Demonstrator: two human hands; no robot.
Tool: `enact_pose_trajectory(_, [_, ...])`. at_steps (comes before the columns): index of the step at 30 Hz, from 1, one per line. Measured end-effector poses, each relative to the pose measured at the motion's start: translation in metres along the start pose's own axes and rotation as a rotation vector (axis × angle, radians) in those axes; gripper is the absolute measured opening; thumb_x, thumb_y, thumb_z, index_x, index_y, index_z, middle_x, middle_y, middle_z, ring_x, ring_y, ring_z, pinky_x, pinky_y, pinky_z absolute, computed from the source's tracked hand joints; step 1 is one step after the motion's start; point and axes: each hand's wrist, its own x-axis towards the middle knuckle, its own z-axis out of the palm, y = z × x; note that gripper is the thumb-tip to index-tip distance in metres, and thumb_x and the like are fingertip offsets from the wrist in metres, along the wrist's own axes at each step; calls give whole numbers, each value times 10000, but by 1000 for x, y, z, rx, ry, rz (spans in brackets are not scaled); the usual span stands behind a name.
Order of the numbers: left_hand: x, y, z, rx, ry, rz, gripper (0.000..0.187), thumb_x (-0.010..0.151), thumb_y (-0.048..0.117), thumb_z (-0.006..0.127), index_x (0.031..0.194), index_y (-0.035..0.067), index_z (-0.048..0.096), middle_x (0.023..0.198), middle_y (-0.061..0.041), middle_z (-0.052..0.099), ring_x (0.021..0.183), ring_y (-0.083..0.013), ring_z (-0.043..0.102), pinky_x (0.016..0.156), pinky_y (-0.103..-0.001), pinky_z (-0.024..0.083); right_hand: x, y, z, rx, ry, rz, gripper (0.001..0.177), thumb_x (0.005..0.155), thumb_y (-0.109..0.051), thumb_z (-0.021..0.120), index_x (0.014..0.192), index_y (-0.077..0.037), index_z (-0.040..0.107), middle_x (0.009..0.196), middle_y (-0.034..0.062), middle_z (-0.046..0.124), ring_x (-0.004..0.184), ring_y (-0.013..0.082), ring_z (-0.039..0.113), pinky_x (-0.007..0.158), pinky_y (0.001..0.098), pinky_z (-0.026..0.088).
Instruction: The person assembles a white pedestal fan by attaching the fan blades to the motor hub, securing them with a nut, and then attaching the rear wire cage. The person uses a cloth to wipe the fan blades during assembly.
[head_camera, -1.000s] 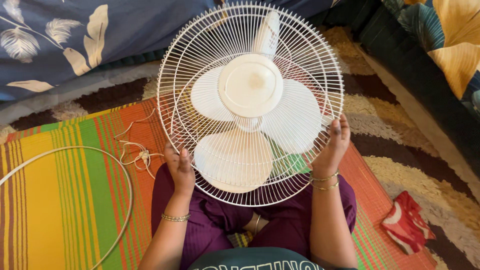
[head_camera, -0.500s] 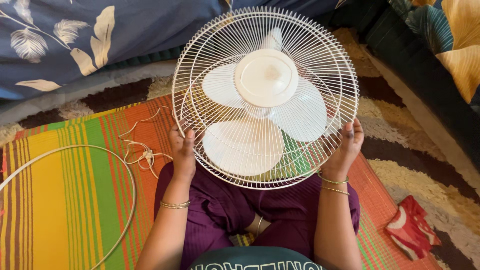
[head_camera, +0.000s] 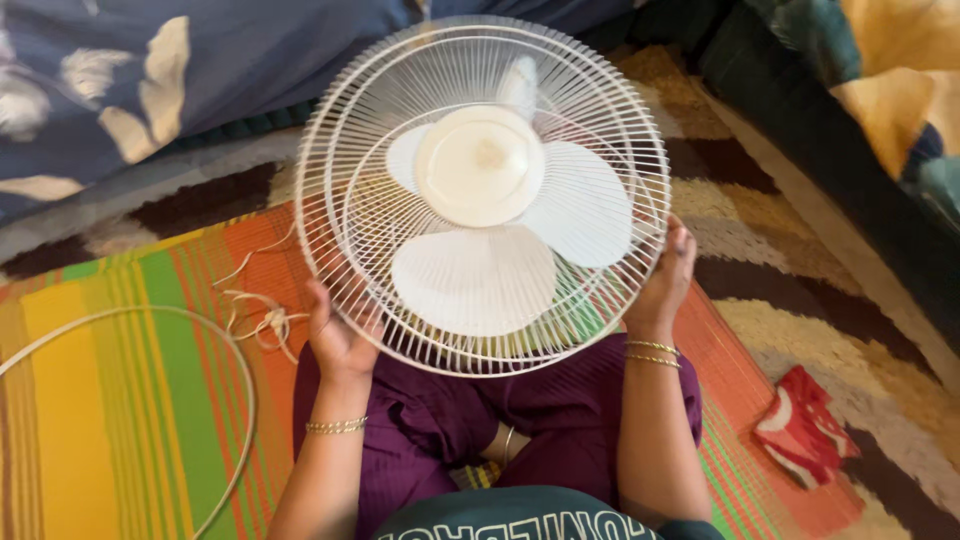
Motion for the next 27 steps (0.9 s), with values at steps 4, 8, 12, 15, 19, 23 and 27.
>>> enact_pose_trajectory(4, [4, 9, -20, -238, -79, -59, 320, 1072, 325, 596, 1242, 79, 709, 1157, -55, 758, 902, -153, 700, 703, -259, 549, 17, 11, -21, -130, -34, -50, 355, 1083, -382, 532, 1133, -52, 652, 827, -7, 621, 649, 48, 522, 571, 207, 432])
enact_pose_trajectory(8, [18, 14, -42, -225, -195, -78, 346, 1124, 335, 578, 1262, 48, 713, 1155, -50, 758, 799, -145, 631, 683, -263, 515, 45, 25, -48, -165, 14, -12, 171, 1042, -256, 638, 983, -96, 651, 801, -31, 615, 626, 46, 500, 546, 207, 384])
enact_pose_trajectory(12, [29, 3, -48, -227, -158, -157, 365, 1114, 341, 563, 1265, 40, 706, 1171, -85, 771, 760, -149, 651, 637, -256, 521, 109, 43, -81, -152, 240, 109, 110, 1011, -199, 652, 934, -123, 629, 770, -24, 622, 577, 56, 503, 504, 214, 369])
enact_pose_trajectory(15, [32, -3, -39, -38, -48, -75, 443, 1124, 368, 546, 1335, 6, 688, 1166, -95, 770, 855, -157, 714, 647, -241, 542, 162, 77, -104, -59, 374, 253, 58, 967, -174, 647, 929, -133, 632, 758, -18, 616, 543, 71, 495, 468, 234, 339])
enact_pose_trajectory(19, [43, -6, -19, -13, -163, -104, 486, 1109, 401, 542, 1332, -14, 663, 1158, -102, 762, 889, -173, 735, 726, -280, 582, 186, 124, -151, -5, 445, 419, 74, 976, -191, 615, 981, -122, 640, 820, -6, 639, 611, 90, 533, 524, 253, 377])
enact_pose_trajectory(23, [41, -26, -10, -6, -173, -74, 441, 1105, 342, 571, 1348, -18, 654, 1199, -113, 754, 921, -178, 742, 753, -286, 592, 187, 160, -187, 7, 357, 591, 127, 985, -209, 582, 1032, -111, 648, 883, 6, 663, 679, 110, 572, 580, 271, 415])
enact_pose_trajectory(27, [47, -34, -9, -75, -129, -102, 414, 1089, 305, 605, 1356, -8, 650, 1209, -112, 751, 933, -178, 744, 787, -291, 603, 184, 207, -178, -7, 247, 694, 188, 994, -227, 549, 1083, -100, 655, 946, 17, 686, 747, 130, 610, 635, 290, 453])
